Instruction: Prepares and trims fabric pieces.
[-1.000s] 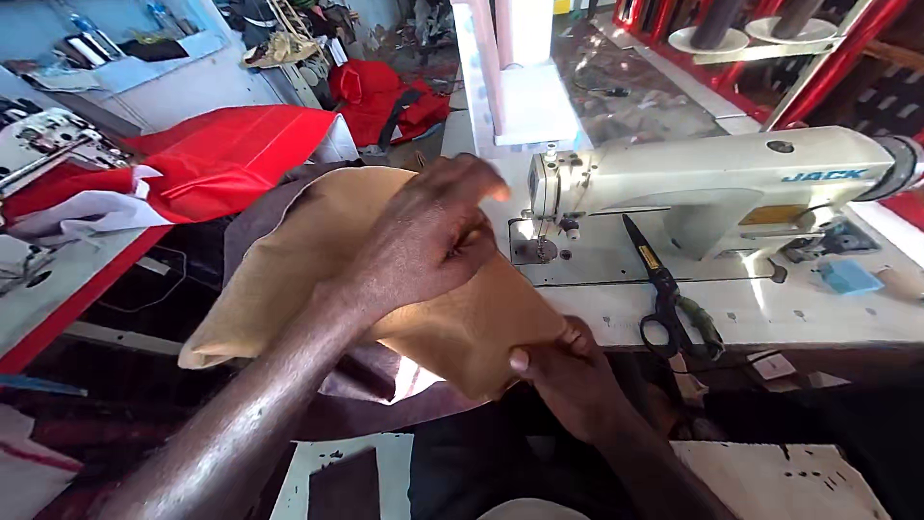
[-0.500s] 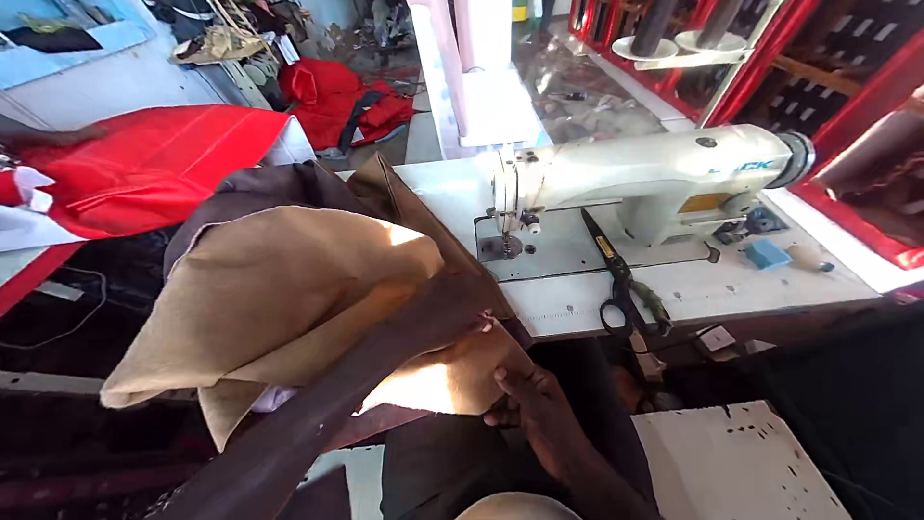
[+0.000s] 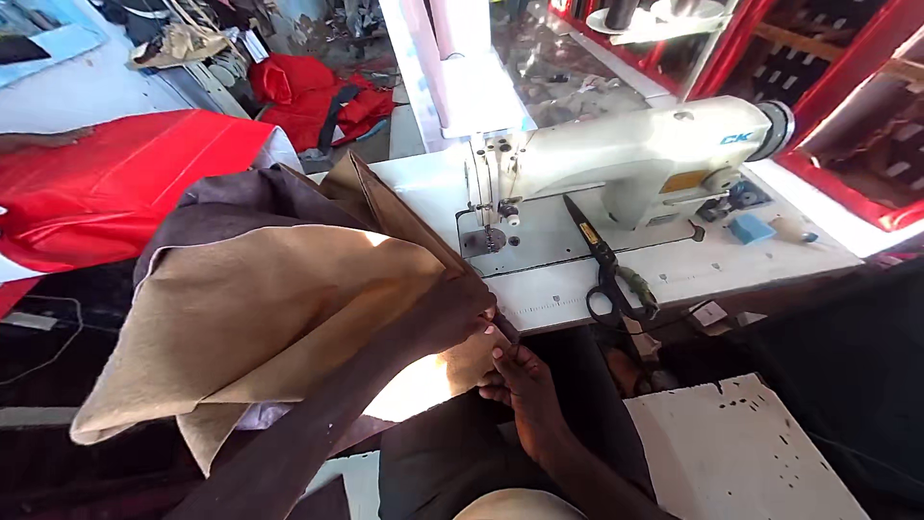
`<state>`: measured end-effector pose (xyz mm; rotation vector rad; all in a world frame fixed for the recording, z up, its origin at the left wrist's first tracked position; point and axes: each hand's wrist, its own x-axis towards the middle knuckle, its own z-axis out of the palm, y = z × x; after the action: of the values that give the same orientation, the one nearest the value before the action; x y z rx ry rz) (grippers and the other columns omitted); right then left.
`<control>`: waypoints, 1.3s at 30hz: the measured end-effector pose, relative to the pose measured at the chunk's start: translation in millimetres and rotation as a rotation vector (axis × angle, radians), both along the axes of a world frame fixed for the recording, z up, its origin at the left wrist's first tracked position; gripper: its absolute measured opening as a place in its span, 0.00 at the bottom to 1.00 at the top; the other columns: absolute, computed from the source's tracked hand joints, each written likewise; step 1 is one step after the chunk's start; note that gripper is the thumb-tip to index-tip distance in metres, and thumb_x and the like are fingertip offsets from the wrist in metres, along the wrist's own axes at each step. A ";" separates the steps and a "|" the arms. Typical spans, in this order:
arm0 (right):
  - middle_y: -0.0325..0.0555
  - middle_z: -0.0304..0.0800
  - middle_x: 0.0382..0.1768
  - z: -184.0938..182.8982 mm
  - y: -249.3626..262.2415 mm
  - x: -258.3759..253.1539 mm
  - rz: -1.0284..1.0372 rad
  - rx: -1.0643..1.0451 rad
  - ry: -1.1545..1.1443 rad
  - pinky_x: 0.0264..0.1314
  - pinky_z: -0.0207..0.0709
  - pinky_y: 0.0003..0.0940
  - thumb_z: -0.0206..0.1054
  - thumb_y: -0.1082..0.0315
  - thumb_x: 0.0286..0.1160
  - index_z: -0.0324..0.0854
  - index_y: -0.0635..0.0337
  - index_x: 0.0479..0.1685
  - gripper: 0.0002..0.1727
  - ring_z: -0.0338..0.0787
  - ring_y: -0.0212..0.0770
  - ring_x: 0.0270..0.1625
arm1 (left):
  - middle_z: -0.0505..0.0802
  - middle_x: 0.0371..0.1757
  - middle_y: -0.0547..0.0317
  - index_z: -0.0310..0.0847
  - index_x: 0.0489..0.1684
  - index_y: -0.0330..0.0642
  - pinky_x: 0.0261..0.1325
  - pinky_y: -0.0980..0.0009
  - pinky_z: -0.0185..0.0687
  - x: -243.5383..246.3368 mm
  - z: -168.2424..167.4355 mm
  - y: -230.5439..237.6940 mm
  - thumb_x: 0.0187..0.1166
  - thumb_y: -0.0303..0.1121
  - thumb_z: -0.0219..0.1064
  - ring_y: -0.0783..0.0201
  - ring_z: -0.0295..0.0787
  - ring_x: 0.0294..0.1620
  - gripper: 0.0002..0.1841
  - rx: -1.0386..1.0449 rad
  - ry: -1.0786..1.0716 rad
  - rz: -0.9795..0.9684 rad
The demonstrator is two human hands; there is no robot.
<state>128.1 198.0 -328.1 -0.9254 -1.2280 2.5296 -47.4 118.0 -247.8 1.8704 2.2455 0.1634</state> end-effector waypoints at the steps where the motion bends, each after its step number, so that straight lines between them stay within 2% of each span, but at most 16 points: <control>1: 0.55 0.92 0.33 -0.2 0.1 0.2 -0.019 0.011 0.003 0.38 0.92 0.40 0.63 0.69 0.86 0.78 0.70 0.45 0.09 0.95 0.46 0.32 | 0.92 0.46 0.60 0.90 0.43 0.49 0.72 0.47 0.72 0.2 -1.0 1.0 0.79 0.42 0.72 0.58 0.87 0.56 0.08 0.027 0.014 -0.008; 4: 0.54 0.91 0.32 -0.8 -1.5 -0.9 -0.084 0.016 -0.003 0.35 0.92 0.37 0.65 0.71 0.84 0.79 0.70 0.43 0.08 0.94 0.44 0.31 | 0.92 0.46 0.60 0.89 0.43 0.49 0.67 0.49 0.75 1.3 -6.6 6.3 0.81 0.42 0.71 0.58 0.88 0.55 0.08 0.075 0.049 -0.016; 6: 0.55 0.90 0.31 -2.2 -3.7 -2.5 -0.105 -0.002 -0.015 0.34 0.91 0.37 0.65 0.72 0.84 0.77 0.71 0.43 0.08 0.93 0.45 0.29 | 0.92 0.47 0.61 0.89 0.44 0.49 0.68 0.50 0.75 1.0 -14.5 9.2 0.81 0.42 0.71 0.58 0.88 0.57 0.09 0.072 0.088 -0.018; 11: 0.57 0.91 0.32 -6.7 -4.1 -7.5 -0.140 -0.070 -0.066 0.31 0.91 0.37 0.67 0.73 0.83 0.72 0.70 0.53 0.11 0.94 0.47 0.29 | 0.92 0.44 0.61 0.88 0.41 0.47 0.61 0.53 0.78 0.0 -27.4 10.0 0.78 0.40 0.73 0.58 0.88 0.53 0.07 0.123 0.122 -0.033; 13: 0.57 0.91 0.31 -8.3 -2.4 -8.3 -0.140 -0.077 -0.070 0.31 0.90 0.37 0.67 0.71 0.83 0.74 0.70 0.54 0.11 0.93 0.46 0.28 | 0.91 0.44 0.61 0.88 0.42 0.48 0.64 0.53 0.78 -1.1 -30.1 7.7 0.80 0.41 0.71 0.59 0.88 0.54 0.08 0.138 0.105 -0.030; 15: 0.56 0.91 0.31 -9.7 -0.7 -9.0 -0.129 -0.069 -0.071 0.30 0.90 0.36 0.66 0.70 0.84 0.77 0.71 0.49 0.10 0.92 0.45 0.27 | 0.92 0.46 0.61 0.88 0.42 0.48 0.67 0.54 0.77 -2.0 -31.9 6.6 0.81 0.42 0.70 0.60 0.88 0.56 0.08 0.145 0.086 -0.015; 19: 0.55 0.90 0.31 -10.4 0.1 -9.5 -0.123 -0.062 -0.070 0.28 0.89 0.34 0.65 0.70 0.85 0.77 0.70 0.48 0.09 0.91 0.44 0.26 | 0.93 0.48 0.63 0.88 0.42 0.49 0.72 0.53 0.74 -3.2 -33.0 5.4 0.81 0.41 0.70 0.61 0.87 0.62 0.07 0.131 0.059 0.018; 23: 0.53 0.90 0.30 -11.2 0.0 -8.1 -0.125 -0.029 -0.070 0.26 0.87 0.32 0.66 0.70 0.84 0.79 0.70 0.44 0.08 0.90 0.42 0.25 | 0.91 0.47 0.65 0.88 0.46 0.52 0.76 0.52 0.71 -4.4 -30.1 0.9 0.82 0.43 0.69 0.63 0.86 0.60 0.08 0.098 0.014 0.034; 26: 0.53 0.90 0.29 -10.7 1.1 -5.5 -0.116 -0.006 -0.044 0.27 0.87 0.32 0.66 0.70 0.84 0.80 0.70 0.42 0.09 0.90 0.41 0.25 | 0.91 0.53 0.66 0.88 0.53 0.55 0.74 0.50 0.72 -8.1 -25.2 -4.1 0.83 0.48 0.67 0.62 0.84 0.64 0.12 0.070 0.025 0.039; 28: 0.52 0.90 0.29 -10.6 1.8 -3.6 -0.110 0.018 -0.020 0.28 0.87 0.32 0.65 0.71 0.84 0.81 0.70 0.41 0.09 0.90 0.41 0.26 | 0.91 0.57 0.64 0.89 0.53 0.54 0.74 0.47 0.72 -9.1 -19.5 -6.2 0.82 0.46 0.68 0.59 0.83 0.67 0.12 0.053 0.024 0.056; 29: 0.52 0.90 0.29 -10.8 1.7 -3.0 -0.110 0.029 -0.004 0.29 0.87 0.32 0.65 0.71 0.84 0.81 0.70 0.42 0.08 0.90 0.41 0.26 | 0.91 0.56 0.62 0.90 0.51 0.53 0.74 0.46 0.72 -8.8 -17.0 -6.8 0.81 0.44 0.70 0.57 0.84 0.66 0.10 0.058 0.008 0.069; 33: 0.53 0.90 0.28 -10.0 1.5 -1.8 -0.112 0.028 0.027 0.29 0.88 0.32 0.65 0.73 0.83 0.82 0.71 0.40 0.08 0.90 0.41 0.25 | 0.91 0.52 0.67 0.90 0.44 0.55 0.73 0.50 0.73 -7.3 -14.8 -8.3 0.81 0.44 0.69 0.61 0.84 0.62 0.07 0.065 0.015 0.088; 39: 0.53 0.90 0.28 -12.8 3.7 0.1 -0.100 0.030 0.034 0.30 0.88 0.33 0.64 0.72 0.84 0.82 0.71 0.39 0.09 0.91 0.41 0.26 | 0.91 0.51 0.66 0.91 0.47 0.56 0.74 0.50 0.71 -7.5 -21.9 -4.8 0.81 0.43 0.66 0.60 0.83 0.62 0.09 0.051 0.017 0.074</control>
<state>128.2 201.7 -341.0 -0.9099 -1.1763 2.4324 -54.9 113.1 -269.7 1.8211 2.3450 0.2199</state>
